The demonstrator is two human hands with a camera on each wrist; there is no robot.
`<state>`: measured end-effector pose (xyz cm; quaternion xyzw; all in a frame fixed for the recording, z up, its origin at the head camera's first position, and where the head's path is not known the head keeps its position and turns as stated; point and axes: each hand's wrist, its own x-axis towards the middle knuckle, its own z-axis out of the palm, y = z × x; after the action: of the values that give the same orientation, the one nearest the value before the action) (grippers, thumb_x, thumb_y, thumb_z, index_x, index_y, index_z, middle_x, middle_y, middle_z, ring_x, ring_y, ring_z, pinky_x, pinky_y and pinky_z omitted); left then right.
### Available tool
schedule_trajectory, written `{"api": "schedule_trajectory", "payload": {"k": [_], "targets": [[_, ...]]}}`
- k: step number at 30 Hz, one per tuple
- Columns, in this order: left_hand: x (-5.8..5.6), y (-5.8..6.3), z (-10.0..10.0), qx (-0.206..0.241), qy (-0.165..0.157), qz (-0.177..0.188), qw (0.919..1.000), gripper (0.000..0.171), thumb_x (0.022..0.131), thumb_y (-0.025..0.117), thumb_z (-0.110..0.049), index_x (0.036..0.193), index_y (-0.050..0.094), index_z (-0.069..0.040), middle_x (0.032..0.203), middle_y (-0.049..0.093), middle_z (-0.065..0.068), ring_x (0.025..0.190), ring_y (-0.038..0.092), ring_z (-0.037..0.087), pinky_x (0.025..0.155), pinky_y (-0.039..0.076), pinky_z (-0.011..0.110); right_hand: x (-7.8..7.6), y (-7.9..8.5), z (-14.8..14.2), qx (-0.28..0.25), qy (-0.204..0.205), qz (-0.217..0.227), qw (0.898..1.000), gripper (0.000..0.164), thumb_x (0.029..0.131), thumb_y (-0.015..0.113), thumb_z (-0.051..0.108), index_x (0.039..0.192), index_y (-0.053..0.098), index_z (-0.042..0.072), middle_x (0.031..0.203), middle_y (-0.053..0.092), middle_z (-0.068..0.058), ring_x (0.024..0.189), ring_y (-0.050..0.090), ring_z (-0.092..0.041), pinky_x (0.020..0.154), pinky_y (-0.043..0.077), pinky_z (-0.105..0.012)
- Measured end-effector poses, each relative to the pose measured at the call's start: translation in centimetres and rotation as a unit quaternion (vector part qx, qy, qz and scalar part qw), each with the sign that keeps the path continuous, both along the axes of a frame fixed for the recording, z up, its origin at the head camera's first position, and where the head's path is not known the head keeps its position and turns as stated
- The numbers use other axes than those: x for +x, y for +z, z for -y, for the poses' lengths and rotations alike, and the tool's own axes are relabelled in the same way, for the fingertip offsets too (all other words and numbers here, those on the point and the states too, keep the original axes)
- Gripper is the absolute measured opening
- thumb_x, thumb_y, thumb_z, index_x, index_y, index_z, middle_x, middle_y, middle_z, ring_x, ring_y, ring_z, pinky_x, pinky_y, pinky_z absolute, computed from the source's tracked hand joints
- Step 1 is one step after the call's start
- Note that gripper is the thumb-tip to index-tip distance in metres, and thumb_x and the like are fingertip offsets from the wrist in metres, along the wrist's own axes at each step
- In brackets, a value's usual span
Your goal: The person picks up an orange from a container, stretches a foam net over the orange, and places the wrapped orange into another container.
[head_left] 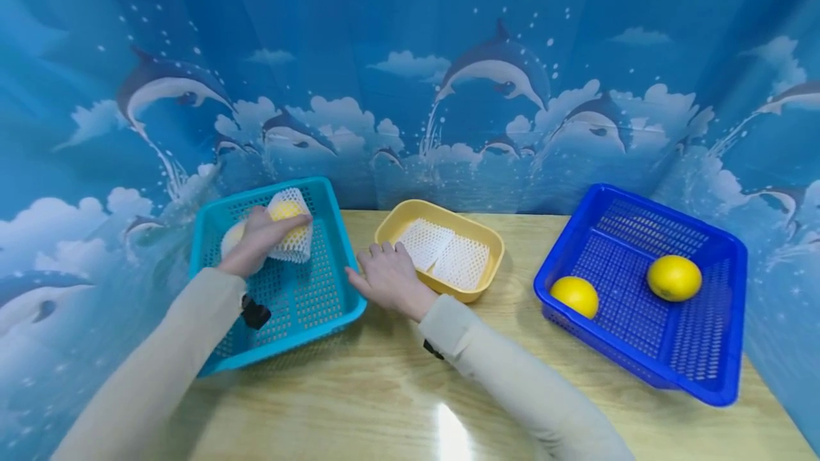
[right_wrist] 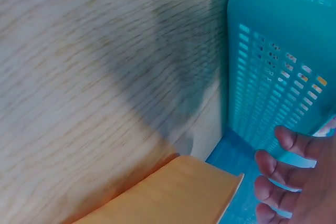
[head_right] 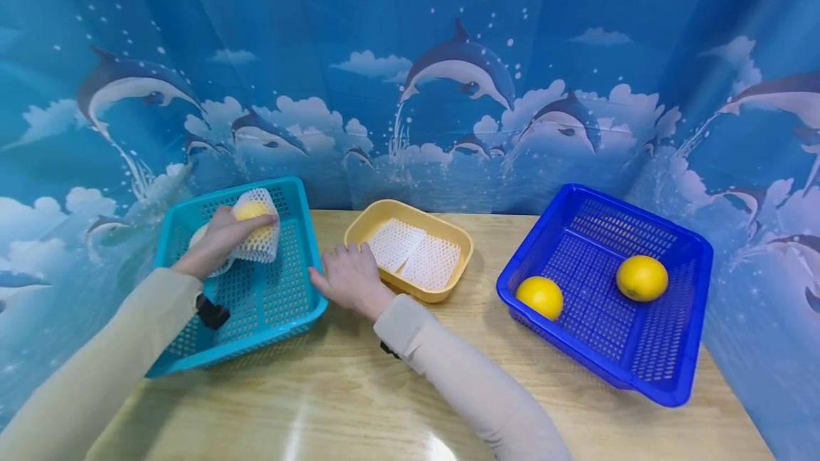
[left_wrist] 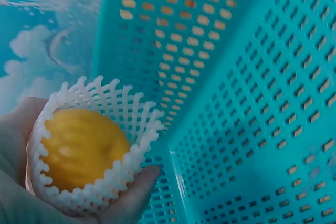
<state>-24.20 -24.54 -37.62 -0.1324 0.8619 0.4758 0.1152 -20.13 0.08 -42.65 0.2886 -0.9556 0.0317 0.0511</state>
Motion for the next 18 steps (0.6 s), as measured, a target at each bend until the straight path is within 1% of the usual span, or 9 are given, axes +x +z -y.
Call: {"api": "schedule_trajectory", "payload": {"k": [2, 5, 6, 10, 13, 16, 18], "targets": [[-0.4, -0.4, 0.1, -0.023, -0.014, 0.012, 0.9996, 0.129, 0.083, 0.060, -0.070, 0.148, -0.031, -0.004, 0.158, -0.025, 0.025, 0.146, -0.007, 0.047, 0.115, 0.014, 0.064, 0.0, 0.0, 0.0, 0.000, 0.000, -0.001, 1.000, 0.052, 0.104, 0.025, 0.054, 0.110, 0.062, 0.017, 0.102, 0.061, -0.005, 0.090, 0.056, -0.023, 0.073, 0.041, -0.037], [-1.1, -1.2, 0.1, -0.061, -0.026, 0.017, 0.9976, 0.131, 0.084, 0.058, -0.071, 0.144, -0.033, 0.000, 0.156, -0.026, 0.029, 0.145, -0.007, 0.049, 0.114, 0.015, 0.065, 0.0, 0.0, 0.0, 0.000, -0.002, 0.001, 1.000, 0.051, 0.104, 0.025, 0.054, 0.110, 0.061, 0.018, 0.101, 0.061, -0.004, 0.089, 0.055, -0.022, 0.072, 0.041, -0.037], [-1.3, -1.5, 0.1, -0.074, -0.027, 0.015, 0.9968, 0.131, 0.084, 0.059, -0.070, 0.144, -0.033, 0.001, 0.156, -0.024, 0.030, 0.145, -0.004, 0.050, 0.113, 0.017, 0.065, 0.0, 0.0, 0.0, -0.001, -0.002, 0.003, 1.000, 0.051, 0.104, 0.025, 0.053, 0.109, 0.061, 0.018, 0.100, 0.061, -0.004, 0.088, 0.055, -0.022, 0.072, 0.040, -0.037], [-1.8, -2.6, 0.1, -0.123, -0.029, 0.007, 0.9920, 0.131, 0.085, 0.059, -0.067, 0.142, -0.033, 0.006, 0.154, -0.007, 0.041, 0.142, 0.011, 0.055, 0.110, 0.026, 0.066, 0.0, 0.0, 0.0, -0.008, -0.002, 0.007, 1.000, 0.048, 0.104, 0.025, 0.053, 0.108, 0.060, 0.019, 0.098, 0.060, -0.003, 0.085, 0.053, -0.021, 0.070, 0.039, -0.036], [-2.1, -3.5, 0.1, -0.152, -0.023, -0.006, 0.9881, 0.128, 0.087, 0.061, -0.062, 0.144, -0.029, 0.010, 0.149, 0.011, 0.047, 0.136, 0.026, 0.058, 0.105, 0.034, 0.065, 0.0, 0.1, 0.0, -0.010, -0.001, 0.008, 1.000, 0.048, 0.104, 0.026, 0.053, 0.107, 0.060, 0.019, 0.096, 0.060, -0.003, 0.083, 0.052, -0.021, 0.070, 0.038, -0.035], [-2.3, -4.1, -0.2, -0.181, -0.029, -0.014, 0.9829, 0.125, 0.088, 0.063, -0.056, 0.144, -0.025, 0.013, 0.142, 0.026, 0.049, 0.128, 0.037, 0.057, 0.101, 0.040, 0.062, 0.1, 0.1, 0.0, -0.008, -0.002, 0.009, 1.000, 0.047, 0.104, 0.026, 0.052, 0.108, 0.060, 0.019, 0.096, 0.059, -0.003, 0.083, 0.052, -0.020, 0.070, 0.038, -0.035], [-2.4, -4.3, -0.4, -0.201, -0.037, -0.012, 0.9788, 0.122, 0.089, 0.063, -0.053, 0.144, -0.021, 0.016, 0.136, 0.035, 0.049, 0.122, 0.045, 0.055, 0.098, 0.044, 0.060, 0.1, 0.2, 0.0, -0.007, -0.002, 0.011, 1.000, 0.048, 0.104, 0.026, 0.053, 0.110, 0.060, 0.019, 0.097, 0.060, -0.003, 0.084, 0.051, -0.020, 0.070, 0.038, -0.035]]}}
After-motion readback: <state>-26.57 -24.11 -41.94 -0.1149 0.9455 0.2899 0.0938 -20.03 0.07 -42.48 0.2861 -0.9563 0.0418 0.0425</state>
